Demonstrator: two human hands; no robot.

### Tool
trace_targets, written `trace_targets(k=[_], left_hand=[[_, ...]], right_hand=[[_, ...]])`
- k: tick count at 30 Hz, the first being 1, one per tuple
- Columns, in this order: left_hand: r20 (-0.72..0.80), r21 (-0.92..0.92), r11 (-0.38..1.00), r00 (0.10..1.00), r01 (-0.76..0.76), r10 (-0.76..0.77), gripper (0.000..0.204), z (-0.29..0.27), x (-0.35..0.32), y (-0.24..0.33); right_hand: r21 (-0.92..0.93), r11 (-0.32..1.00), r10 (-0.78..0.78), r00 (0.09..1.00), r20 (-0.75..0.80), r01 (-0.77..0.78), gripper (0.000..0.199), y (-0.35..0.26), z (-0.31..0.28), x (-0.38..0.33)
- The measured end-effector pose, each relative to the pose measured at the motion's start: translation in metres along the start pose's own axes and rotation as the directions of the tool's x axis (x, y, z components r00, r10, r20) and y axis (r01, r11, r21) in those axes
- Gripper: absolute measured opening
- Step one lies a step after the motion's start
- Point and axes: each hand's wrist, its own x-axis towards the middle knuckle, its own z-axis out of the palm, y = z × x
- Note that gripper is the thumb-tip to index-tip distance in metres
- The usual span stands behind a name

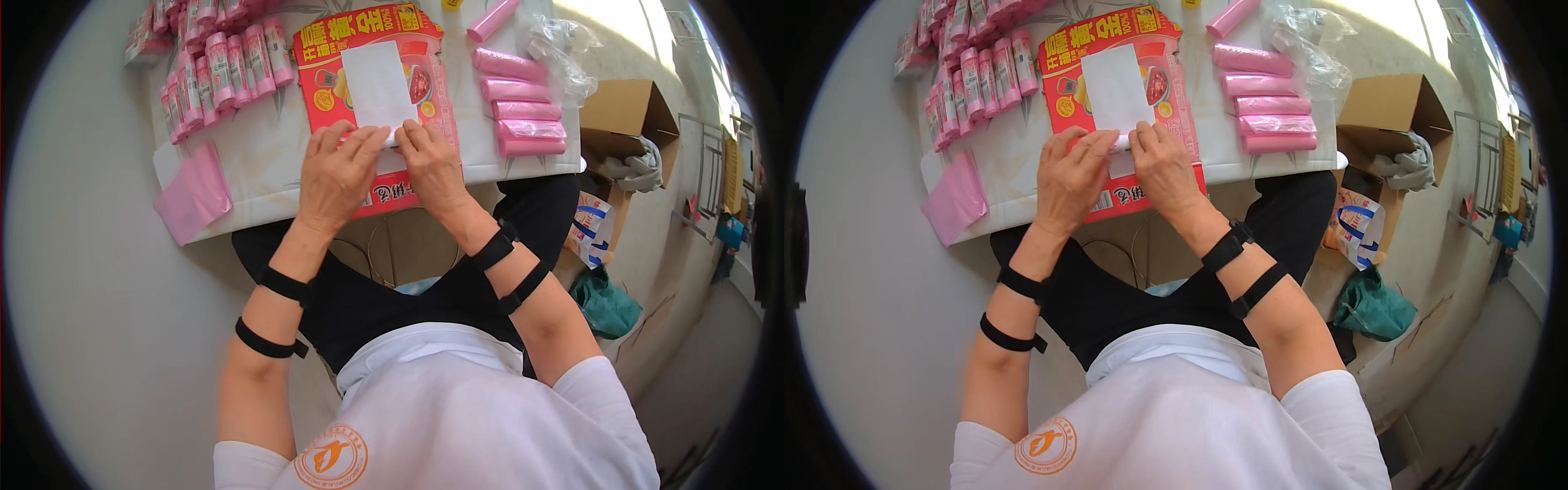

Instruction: The recorder is packaging small pink rolls of material, possibly plastic liners or bags, into individual sleeves and then into a larger box.

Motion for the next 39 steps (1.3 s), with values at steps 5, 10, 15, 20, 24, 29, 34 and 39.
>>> trace_targets(k=[5,10,15,20,24,29,34,39], left_hand=[[-0.075,0.073,0.997,0.997,-0.025,0.030,0.035,0.030,-0.002,-0.002],[0.013,0.002,1.000,1.000,-0.011,0.011,0.031,0.025,0.012,-0.005],[0.149,-0.106,0.994,0.989,0.039,-0.023,0.030,0.009,0.026,-0.016],[-0.060,-0.496,0.687,0.768,0.531,-0.637,0.025,0.008,-0.013,0.030],[0.328,-0.898,-0.122,0.459,0.423,-0.825,0.027,0.031,-0.018,0.063],[0.321,-0.916,-0.401,0.580,-0.010,-0.749,0.032,-0.003,0.015,0.089],[0.174,-0.951,-0.277,0.505,-0.136,-0.846,0.023,-0.059,0.028,0.114],[0.037,-0.986,-0.116,0.513,-0.122,-0.857,0.021,-0.092,0.017,0.118]], right_hand=[[0.022,0.999,-0.043,0.998,-0.035,0.044,0.021,0.001,0.001,0.004],[-0.034,0.991,-0.123,0.989,0.077,0.126,0.017,0.011,-0.007,0.016],[-0.092,0.975,-0.183,0.965,0.186,0.202,0.009,0.018,0.000,0.030],[-0.058,0.978,-0.186,0.966,0.179,0.199,0.006,0.020,-0.007,0.033],[-0.006,0.987,-0.160,0.979,0.124,0.162,0.009,0.013,-0.017,0.032],[-0.015,0.999,-0.043,0.979,-0.202,0.040,0.022,-0.031,-0.063,0.044],[-0.023,0.998,-0.060,0.932,-0.357,0.055,0.030,-0.072,-0.104,0.046],[-0.071,0.991,-0.134,0.903,-0.409,0.115,0.031,-0.100,-0.134,0.039]])
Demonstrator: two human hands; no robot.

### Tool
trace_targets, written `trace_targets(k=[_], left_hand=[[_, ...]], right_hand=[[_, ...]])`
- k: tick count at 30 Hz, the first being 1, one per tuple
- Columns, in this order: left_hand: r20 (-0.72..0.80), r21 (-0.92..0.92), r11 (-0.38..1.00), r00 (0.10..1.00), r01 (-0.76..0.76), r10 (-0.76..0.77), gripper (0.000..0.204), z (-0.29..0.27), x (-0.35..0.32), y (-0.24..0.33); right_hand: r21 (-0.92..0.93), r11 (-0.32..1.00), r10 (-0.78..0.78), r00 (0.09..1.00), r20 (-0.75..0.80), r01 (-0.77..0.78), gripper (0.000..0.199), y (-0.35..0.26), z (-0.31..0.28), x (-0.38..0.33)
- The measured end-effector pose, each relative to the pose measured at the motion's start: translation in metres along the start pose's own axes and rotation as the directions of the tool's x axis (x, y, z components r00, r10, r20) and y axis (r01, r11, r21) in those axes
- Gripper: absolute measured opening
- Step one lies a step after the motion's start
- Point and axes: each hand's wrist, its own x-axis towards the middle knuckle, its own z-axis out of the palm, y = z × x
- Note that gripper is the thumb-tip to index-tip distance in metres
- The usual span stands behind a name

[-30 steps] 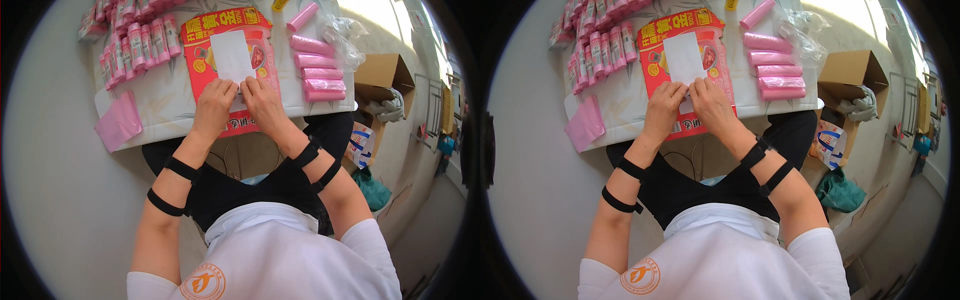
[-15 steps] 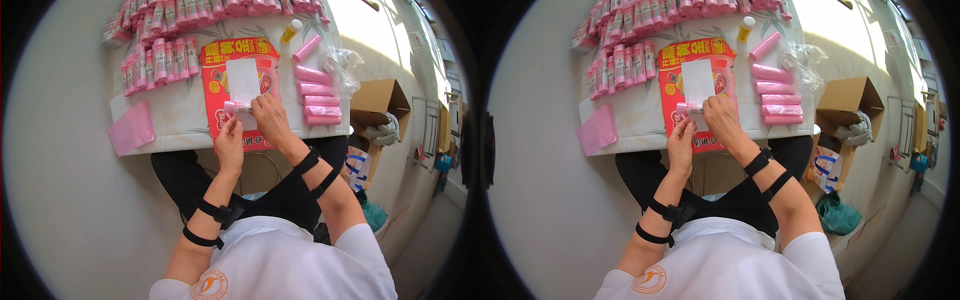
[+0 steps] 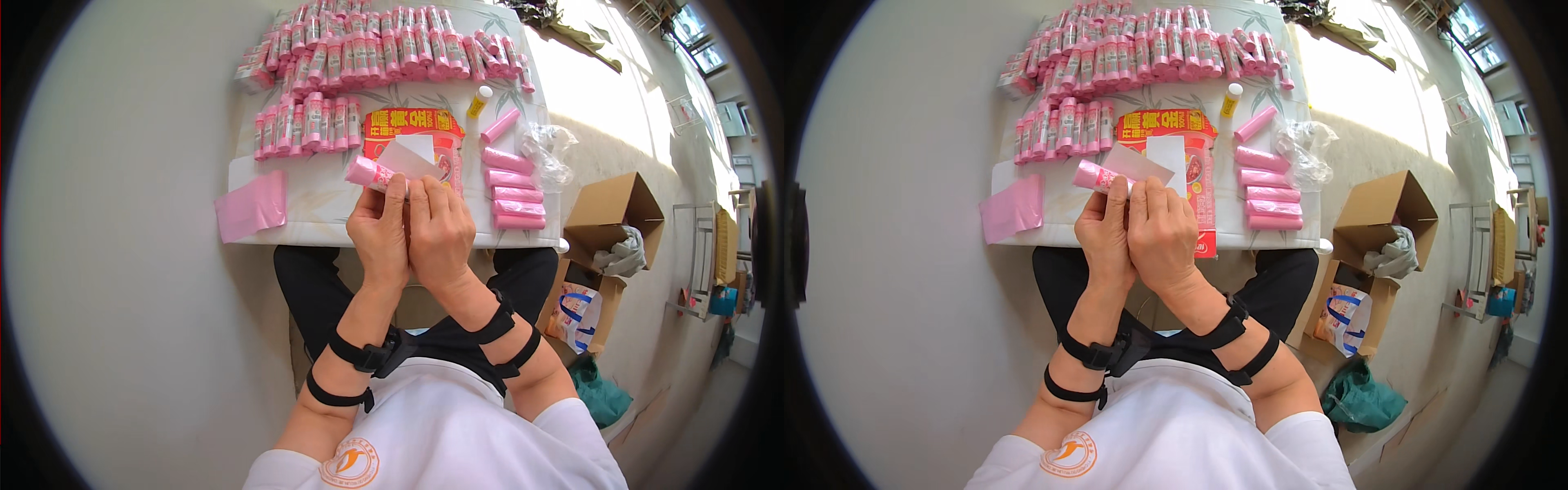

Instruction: The recorder is packaging small pink rolls of material, possibly plastic liners or bags, into individual sleeves and then into a larger box.

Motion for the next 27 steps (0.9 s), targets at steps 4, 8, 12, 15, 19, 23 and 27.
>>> trace_targets(k=[4,8,12,15,19,23,27], left_hand=[[0.059,0.105,0.994,0.998,-0.007,0.001,0.020,-0.009,-0.009,0.013],[0.131,0.239,0.968,0.990,-0.079,0.048,0.016,-0.010,-0.022,0.020],[0.077,0.237,0.970,0.996,-0.052,0.034,0.012,-0.015,-0.026,0.018],[0.135,0.277,0.955,0.980,0.104,-0.145,0.018,-0.023,-0.028,0.022],[0.319,0.452,0.864,0.864,0.224,-0.391,0.029,-0.027,-0.038,0.044],[0.368,0.500,0.824,0.796,0.267,-0.481,0.031,-0.016,-0.056,0.063],[0.421,0.602,0.762,0.717,0.238,-0.556,0.033,-0.014,-0.065,0.073]], right_hand=[[-0.008,1.000,-0.009,1.000,0.002,0.009,0.031,-0.009,-0.013,-0.006],[0.019,0.999,0.026,1.000,-0.013,-0.026,0.030,-0.018,-0.030,-0.012],[0.026,0.999,0.027,0.998,0.049,-0.029,0.032,-0.020,-0.044,-0.024],[0.233,0.963,0.107,0.986,0.126,-0.134,0.029,-0.008,-0.075,-0.023],[0.511,0.665,0.289,0.818,0.497,-0.545,0.029,0.042,-0.106,0.037],[0.594,0.305,-0.076,0.603,0.794,-0.744,0.037,0.056,-0.080,0.057],[0.515,0.390,-0.232,0.459,0.857,-0.764,0.032,0.056,-0.078,0.055]])
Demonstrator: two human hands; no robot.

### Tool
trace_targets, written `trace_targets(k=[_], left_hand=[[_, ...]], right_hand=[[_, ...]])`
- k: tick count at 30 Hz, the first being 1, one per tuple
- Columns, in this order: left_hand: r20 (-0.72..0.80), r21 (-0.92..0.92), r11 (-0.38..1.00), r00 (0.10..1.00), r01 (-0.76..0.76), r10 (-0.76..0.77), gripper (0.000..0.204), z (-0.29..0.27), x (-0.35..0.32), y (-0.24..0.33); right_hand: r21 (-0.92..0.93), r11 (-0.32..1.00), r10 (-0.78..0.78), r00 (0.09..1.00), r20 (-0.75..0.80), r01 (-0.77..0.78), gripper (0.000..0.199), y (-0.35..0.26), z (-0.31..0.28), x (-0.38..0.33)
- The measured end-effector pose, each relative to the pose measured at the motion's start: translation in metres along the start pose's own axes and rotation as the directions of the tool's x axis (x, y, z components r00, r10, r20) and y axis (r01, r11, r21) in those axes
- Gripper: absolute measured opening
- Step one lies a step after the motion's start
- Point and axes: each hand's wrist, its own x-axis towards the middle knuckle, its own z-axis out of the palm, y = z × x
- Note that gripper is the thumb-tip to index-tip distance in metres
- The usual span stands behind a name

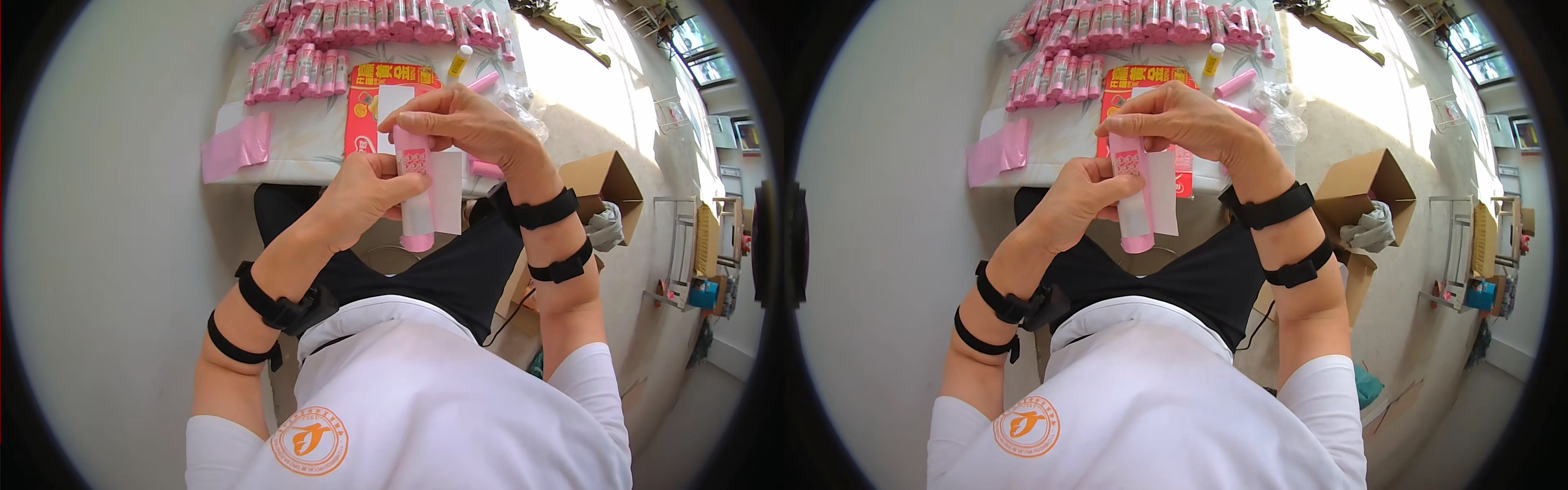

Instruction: The recorder is packaging small pink rolls of material, possibly plastic liners or bags, into individual sleeves and then into a larger box.

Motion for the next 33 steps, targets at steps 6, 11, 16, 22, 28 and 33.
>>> trace_targets(k=[6,11,16,22,28,33], left_hand=[[0.027,0.067,0.998,1.000,-0.006,0.005,0.033,0.000,-0.007,0.001],[0.032,0.082,0.997,0.999,-0.008,0.005,0.033,-0.001,-0.004,-0.001],[0.038,0.104,0.995,0.999,0.006,-0.010,0.033,0.000,-0.006,0.003],[0.040,0.102,0.995,0.999,0.008,-0.012,0.035,-0.004,-0.003,0.003],[0.040,0.089,0.996,0.999,0.010,-0.014,0.034,-0.005,-0.002,0.002],[0.043,0.076,0.997,0.999,0.017,-0.020,0.034,-0.004,-0.003,0.002]], right_hand=[[0.153,0.987,-0.051,0.999,0.000,0.051,0.029,0.006,0.010,-0.002],[0.153,0.988,-0.029,1.000,0.007,0.027,0.025,0.009,0.006,-0.002],[0.171,0.984,-0.050,0.999,0.014,0.047,0.023,0.011,0.007,-0.002],[0.087,0.992,-0.089,0.996,-0.002,0.088,0.021,0.011,0.006,0.000],[0.063,0.994,-0.088,0.996,-0.024,0.089,0.020,0.011,0.006,0.000],[0.074,0.992,-0.100,0.995,-0.013,0.101,0.019,0.013,0.007,0.000]])
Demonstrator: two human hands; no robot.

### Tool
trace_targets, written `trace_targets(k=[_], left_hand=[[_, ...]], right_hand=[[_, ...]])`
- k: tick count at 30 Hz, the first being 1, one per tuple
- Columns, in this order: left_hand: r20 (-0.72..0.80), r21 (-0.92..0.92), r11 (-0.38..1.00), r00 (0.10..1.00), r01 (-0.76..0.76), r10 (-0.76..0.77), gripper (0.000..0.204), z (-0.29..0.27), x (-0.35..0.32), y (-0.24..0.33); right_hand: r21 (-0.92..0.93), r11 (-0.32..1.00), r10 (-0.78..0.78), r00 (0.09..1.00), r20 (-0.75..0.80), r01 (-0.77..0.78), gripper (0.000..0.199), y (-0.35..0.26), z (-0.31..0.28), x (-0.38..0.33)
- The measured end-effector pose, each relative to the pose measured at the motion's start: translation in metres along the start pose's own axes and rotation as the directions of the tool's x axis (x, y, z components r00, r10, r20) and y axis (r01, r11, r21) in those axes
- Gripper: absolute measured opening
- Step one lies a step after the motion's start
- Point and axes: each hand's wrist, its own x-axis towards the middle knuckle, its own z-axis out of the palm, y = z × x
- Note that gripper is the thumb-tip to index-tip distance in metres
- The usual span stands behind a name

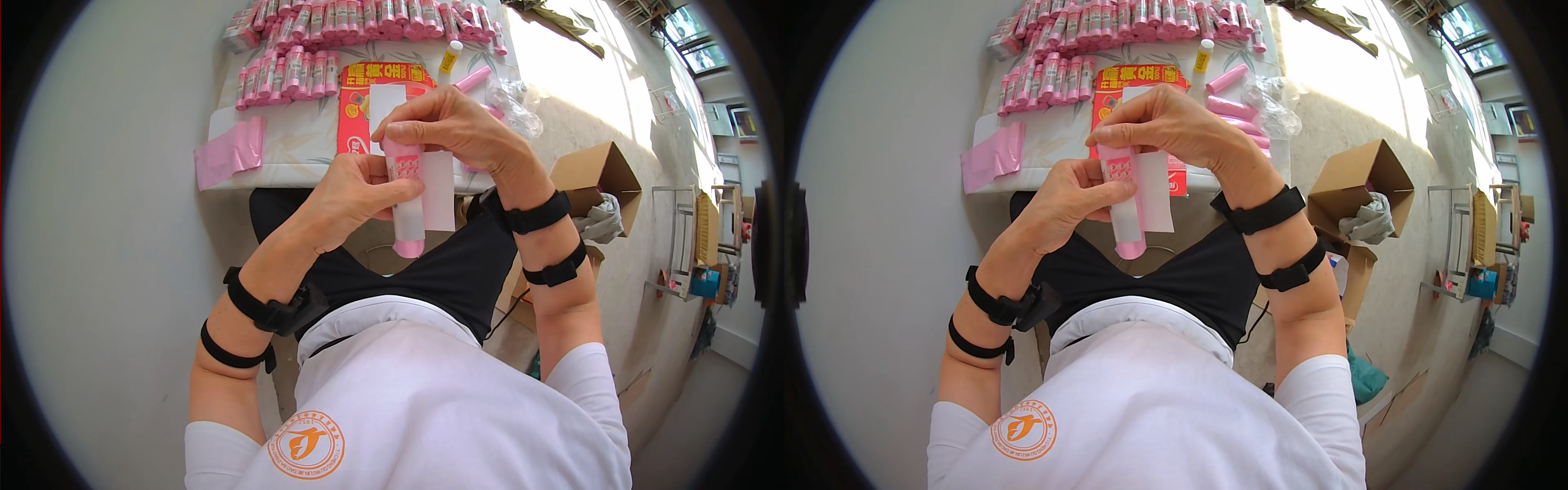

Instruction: The recorder is packaging small pink rolls of material, possibly plastic liners or bags, into individual sleeves and then into a larger box.

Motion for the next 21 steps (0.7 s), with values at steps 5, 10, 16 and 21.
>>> trace_targets(k=[5,10,16,21], left_hand=[[0.010,-0.010,1.000,1.000,-0.009,0.009,0.034,0.000,0.000,0.001],[0.008,0.008,1.000,1.000,-0.006,0.006,0.034,0.000,-0.001,0.002],[0.009,0.040,0.999,1.000,0.010,-0.011,0.035,-0.002,0.000,-0.002],[-0.039,-0.014,0.998,0.998,-0.053,0.053,0.032,-0.002,0.002,-0.013]], right_hand=[[-0.018,1.000,-0.006,1.000,0.003,0.007,0.019,-0.002,0.001,0.000],[0.006,1.000,-0.005,1.000,0.002,0.005,0.020,-0.003,0.001,-0.002],[0.033,0.999,-0.014,1.000,0.013,0.013,0.019,0.000,0.002,-0.002],[-0.136,0.988,-0.081,0.997,-0.007,0.079,0.035,-0.001,0.004,-0.002]])
